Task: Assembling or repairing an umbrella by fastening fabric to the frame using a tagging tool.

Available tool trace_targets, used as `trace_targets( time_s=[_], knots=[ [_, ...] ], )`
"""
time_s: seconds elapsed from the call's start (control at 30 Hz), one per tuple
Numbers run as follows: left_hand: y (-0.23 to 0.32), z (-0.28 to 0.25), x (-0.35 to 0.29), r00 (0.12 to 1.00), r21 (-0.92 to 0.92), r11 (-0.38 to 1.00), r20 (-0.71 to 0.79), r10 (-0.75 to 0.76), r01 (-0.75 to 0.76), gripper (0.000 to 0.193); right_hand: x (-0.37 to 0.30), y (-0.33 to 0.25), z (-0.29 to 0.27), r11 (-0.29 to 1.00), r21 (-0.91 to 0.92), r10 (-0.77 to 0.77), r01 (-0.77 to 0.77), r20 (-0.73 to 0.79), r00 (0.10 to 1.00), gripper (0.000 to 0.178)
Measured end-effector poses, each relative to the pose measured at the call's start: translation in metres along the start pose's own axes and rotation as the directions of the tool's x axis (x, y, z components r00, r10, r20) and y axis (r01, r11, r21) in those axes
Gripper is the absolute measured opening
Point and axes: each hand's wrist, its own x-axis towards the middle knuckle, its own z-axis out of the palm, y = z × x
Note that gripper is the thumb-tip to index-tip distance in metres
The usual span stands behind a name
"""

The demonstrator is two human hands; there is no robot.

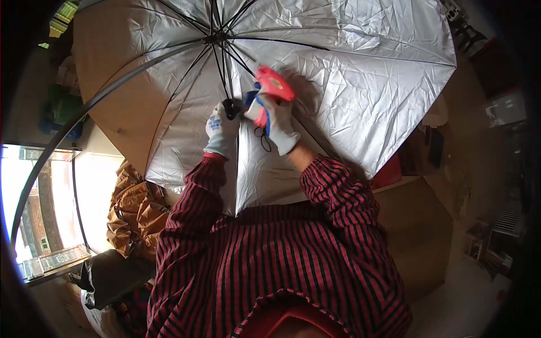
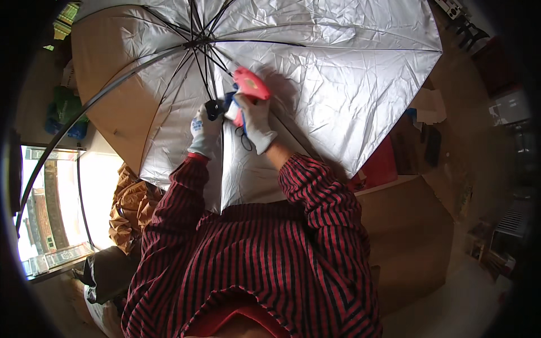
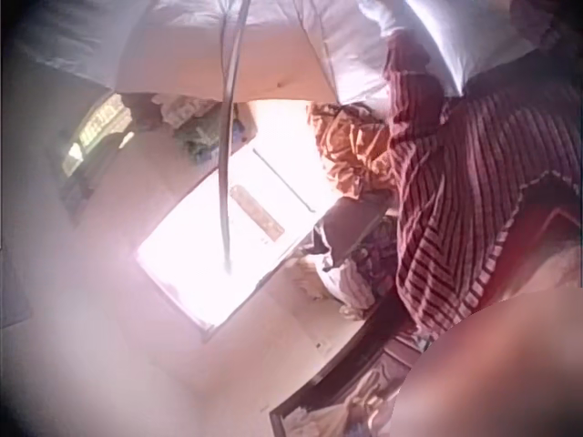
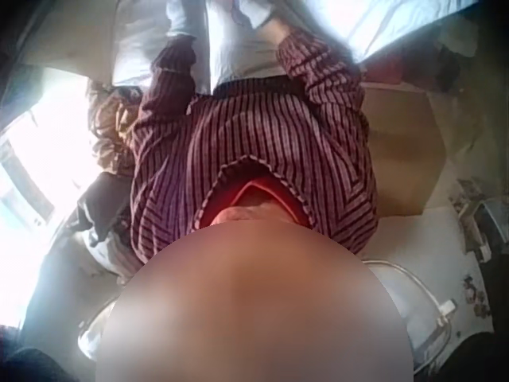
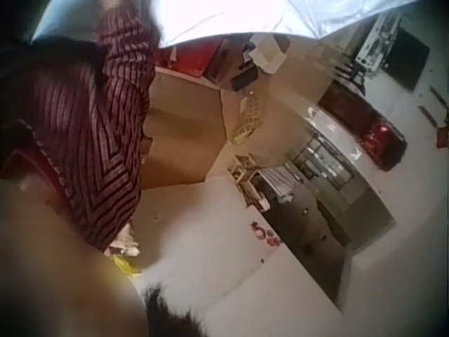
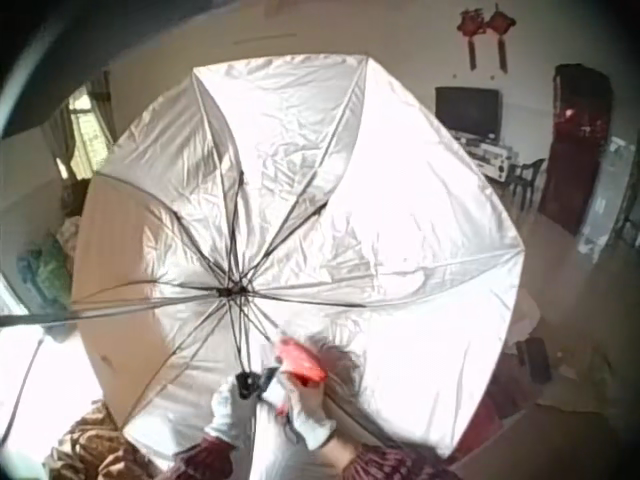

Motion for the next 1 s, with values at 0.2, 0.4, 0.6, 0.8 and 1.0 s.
trace_targets(
  time_s=[0.2, 0.4, 0.6, 0.8, 1.0],
  knots=[
    [0.011, -0.006, -0.002, 1.0, 0.081, 0.997, 0.024, 0.003, -0.005, 0.039, 0.009, -0.039, -0.004, 0.979, -0.133, -0.131, 0.154, 0.172, 0.976, 0.017],
    [0.006, -0.014, 0.007, 1.0, 0.258, 0.966, 0.03, 0.002, -0.009, 0.04, 0.008, -0.009, -0.016, 0.881, -0.357, -0.146, 0.31, 0.418, 0.897, 0.014],
    [0.004, -0.028, 0.009, 0.995, -0.02, 1.0, 0.097, 0.026, -0.024, 0.031, 0.005, 0.0, 0.001, 0.902, -0.417, 0.054, 0.111, 0.366, 0.929, 0.019],
    [0.019, -0.02, 0.01, 0.997, -0.279, 0.958, -0.051, 0.055, -0.067, 0.024, 0.008, -0.001, 0.008, 0.869, -0.447, 0.323, -0.211, 0.19, 0.927, 0.019],
    [-0.006, -0.017, 0.006, 0.995, -0.387, 0.921, 0.097, -0.005, 0.042, 0.029, 0.0, 0.006, 0.0, 0.895, -0.43, 0.246, -0.117, 0.257, 0.935, 0.019]
  ],
)
